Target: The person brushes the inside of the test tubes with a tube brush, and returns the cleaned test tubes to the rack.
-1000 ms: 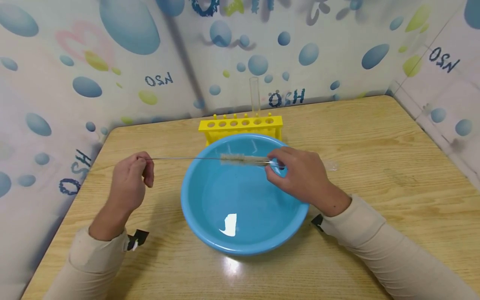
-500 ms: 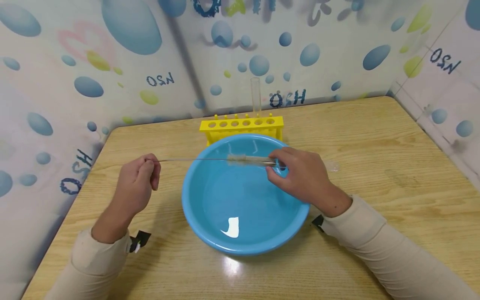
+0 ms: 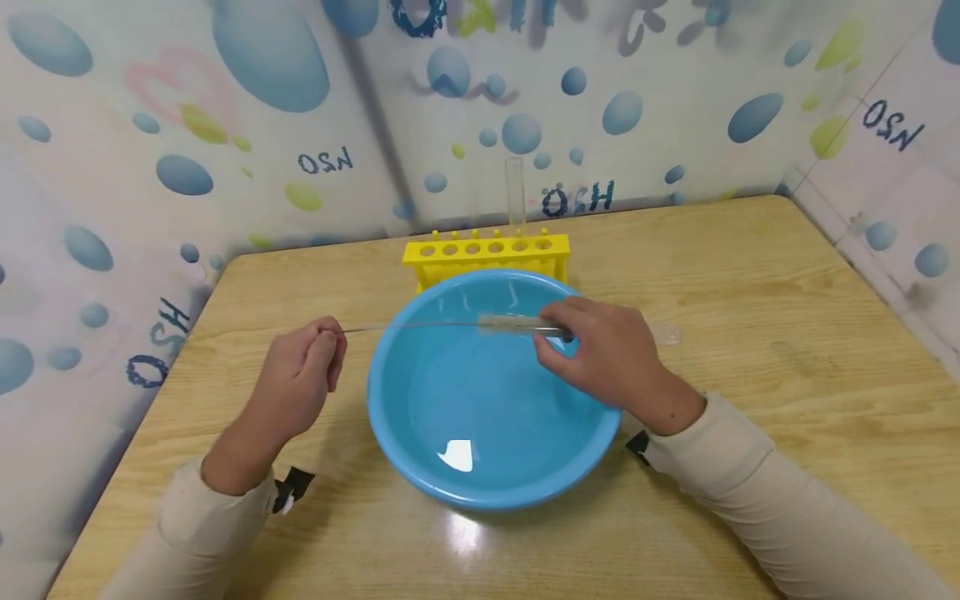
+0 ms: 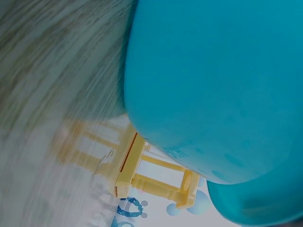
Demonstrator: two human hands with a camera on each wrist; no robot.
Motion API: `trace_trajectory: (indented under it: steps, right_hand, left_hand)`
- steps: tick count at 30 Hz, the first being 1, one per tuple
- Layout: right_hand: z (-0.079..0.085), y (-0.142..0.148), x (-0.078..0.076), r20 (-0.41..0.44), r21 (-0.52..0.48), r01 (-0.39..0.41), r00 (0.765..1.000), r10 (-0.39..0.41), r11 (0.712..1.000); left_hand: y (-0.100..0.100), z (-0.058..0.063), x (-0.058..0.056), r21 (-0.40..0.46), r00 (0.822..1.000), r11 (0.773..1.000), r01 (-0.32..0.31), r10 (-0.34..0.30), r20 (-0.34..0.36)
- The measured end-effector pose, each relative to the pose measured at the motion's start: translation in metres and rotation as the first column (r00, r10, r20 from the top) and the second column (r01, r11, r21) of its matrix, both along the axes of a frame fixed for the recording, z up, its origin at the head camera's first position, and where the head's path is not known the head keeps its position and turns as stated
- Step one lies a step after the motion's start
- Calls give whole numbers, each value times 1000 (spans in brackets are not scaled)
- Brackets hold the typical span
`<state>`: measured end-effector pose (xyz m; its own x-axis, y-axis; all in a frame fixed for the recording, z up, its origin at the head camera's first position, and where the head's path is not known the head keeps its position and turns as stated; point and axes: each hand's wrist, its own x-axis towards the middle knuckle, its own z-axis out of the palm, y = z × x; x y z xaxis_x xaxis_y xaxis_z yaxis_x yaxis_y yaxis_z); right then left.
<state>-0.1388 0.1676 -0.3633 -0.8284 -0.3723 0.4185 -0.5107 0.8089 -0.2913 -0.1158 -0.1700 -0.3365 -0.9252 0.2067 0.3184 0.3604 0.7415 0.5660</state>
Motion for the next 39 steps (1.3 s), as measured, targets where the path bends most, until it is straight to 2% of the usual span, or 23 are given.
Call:
trace_trajectory:
  steps: [5, 8, 18, 24, 33, 39]
  right_hand:
    - [-1, 4, 0, -18, -6, -5, 1000, 5, 1000]
    - [-2, 4, 0, -14, -5, 0, 1000, 0, 1000]
    - [-3, 0, -3, -5, 1, -11, 1000, 11, 1000]
    - [-1, 2, -2, -7, 3, 0, 1000, 0, 1000]
    - [-1, 1, -2, -14, 1, 5, 1000, -5, 1000]
    - [-1, 1, -2, -19, 3, 11, 1000, -11, 1000]
  left_hand:
    - [9, -1, 2, -51, 999, 999, 0, -1, -35]
    - [13, -2, 3, -48, 999, 999, 2, -4, -49]
    - [27, -6, 4, -37, 1000, 999, 27, -27, -4]
    - [38, -6, 0, -84, 998, 995, 51, -54, -33]
    - [48, -8, -6, -154, 997, 987, 46, -55, -53]
    - [56, -9, -9, -164, 995, 983, 86, -94, -43]
